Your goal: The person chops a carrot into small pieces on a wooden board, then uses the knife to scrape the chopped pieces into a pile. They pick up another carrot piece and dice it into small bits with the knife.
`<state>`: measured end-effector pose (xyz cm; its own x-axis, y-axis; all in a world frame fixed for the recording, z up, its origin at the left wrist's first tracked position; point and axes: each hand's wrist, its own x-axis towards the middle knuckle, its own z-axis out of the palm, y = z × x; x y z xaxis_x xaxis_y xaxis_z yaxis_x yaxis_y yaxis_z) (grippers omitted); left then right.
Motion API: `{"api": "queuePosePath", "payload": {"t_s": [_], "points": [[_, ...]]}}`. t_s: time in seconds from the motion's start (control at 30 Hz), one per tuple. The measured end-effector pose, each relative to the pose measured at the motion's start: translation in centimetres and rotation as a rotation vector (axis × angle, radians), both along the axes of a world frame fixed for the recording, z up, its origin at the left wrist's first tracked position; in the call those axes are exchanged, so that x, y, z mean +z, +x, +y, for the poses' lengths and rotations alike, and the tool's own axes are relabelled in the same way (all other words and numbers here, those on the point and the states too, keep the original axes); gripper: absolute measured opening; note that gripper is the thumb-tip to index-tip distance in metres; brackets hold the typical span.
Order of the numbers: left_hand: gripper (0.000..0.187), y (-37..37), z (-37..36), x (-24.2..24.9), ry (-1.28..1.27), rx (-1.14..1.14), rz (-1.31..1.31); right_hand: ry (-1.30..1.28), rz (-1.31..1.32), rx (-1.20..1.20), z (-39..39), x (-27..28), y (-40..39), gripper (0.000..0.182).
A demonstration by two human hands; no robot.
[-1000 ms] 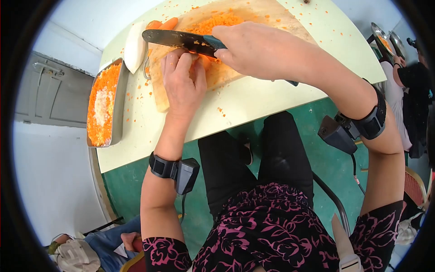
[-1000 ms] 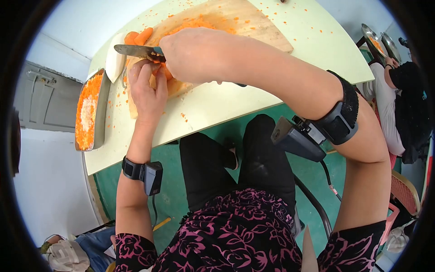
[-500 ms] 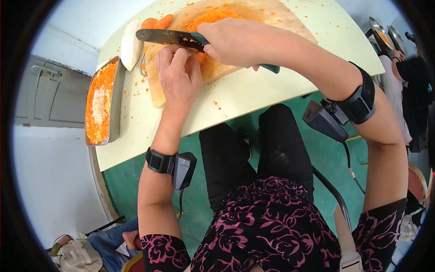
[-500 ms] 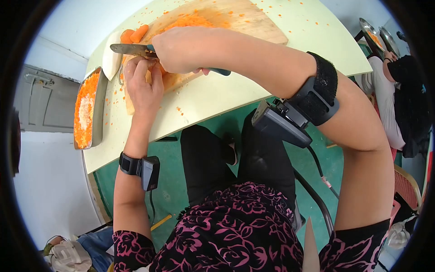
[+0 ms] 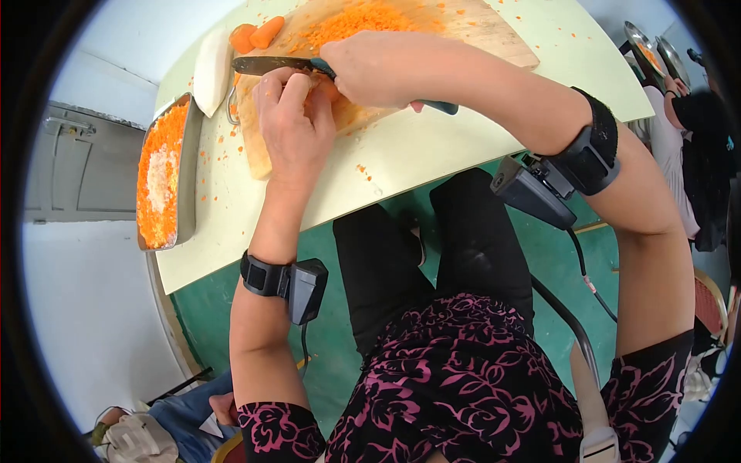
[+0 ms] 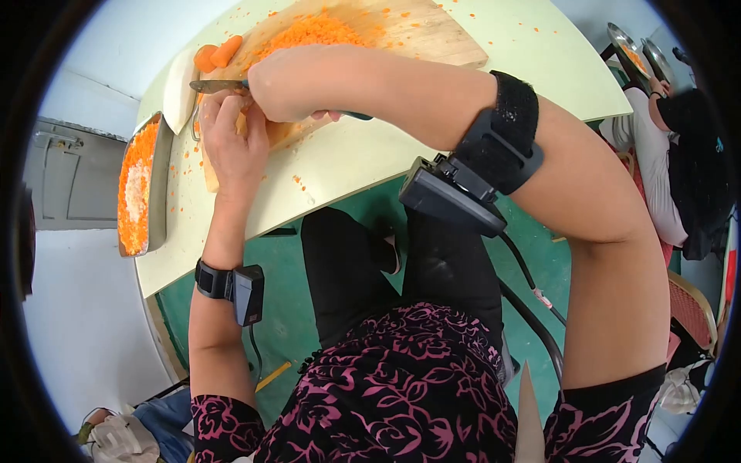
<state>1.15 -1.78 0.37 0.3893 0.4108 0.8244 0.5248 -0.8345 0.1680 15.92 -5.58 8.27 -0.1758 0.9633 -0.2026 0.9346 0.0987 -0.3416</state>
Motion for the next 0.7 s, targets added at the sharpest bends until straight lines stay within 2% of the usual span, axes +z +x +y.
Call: {"api": "queuePosePath", "payload": {"t_s": [0.17, 0.37, 0.47, 0.5, 0.7], "points": [[0.012, -0.2, 0.5, -0.4, -0.011, -0.009, -0.069, -0.091, 0.036, -0.023, -2.7, 1.9, 2.1, 0.022], [0.011, -0.2, 0.2, -0.4, -0.011, -0.018, -0.077, 0.134, 0.188, -0.103, -3.7, 3.9, 1.7, 0.023], [0.010, -0.2, 0.0, -0.2, 0.005, -0.005, -0.071, 0.162, 0.133, -0.034, -3.8, 3.8, 1.3, 0.021], [0.010, -0.1, 0.0, -0.1, 0.006, -0.005, -0.069, 0.245, 0.095, 0.011, -3.7, 3.2, 1.3, 0.020], [0.013, -0.1, -0.2, 0.1, -0.001, -0.003, -0.060, 0.320, 0.052, 0.052, -4.1, 2.0, 1.5, 0.019]]}}
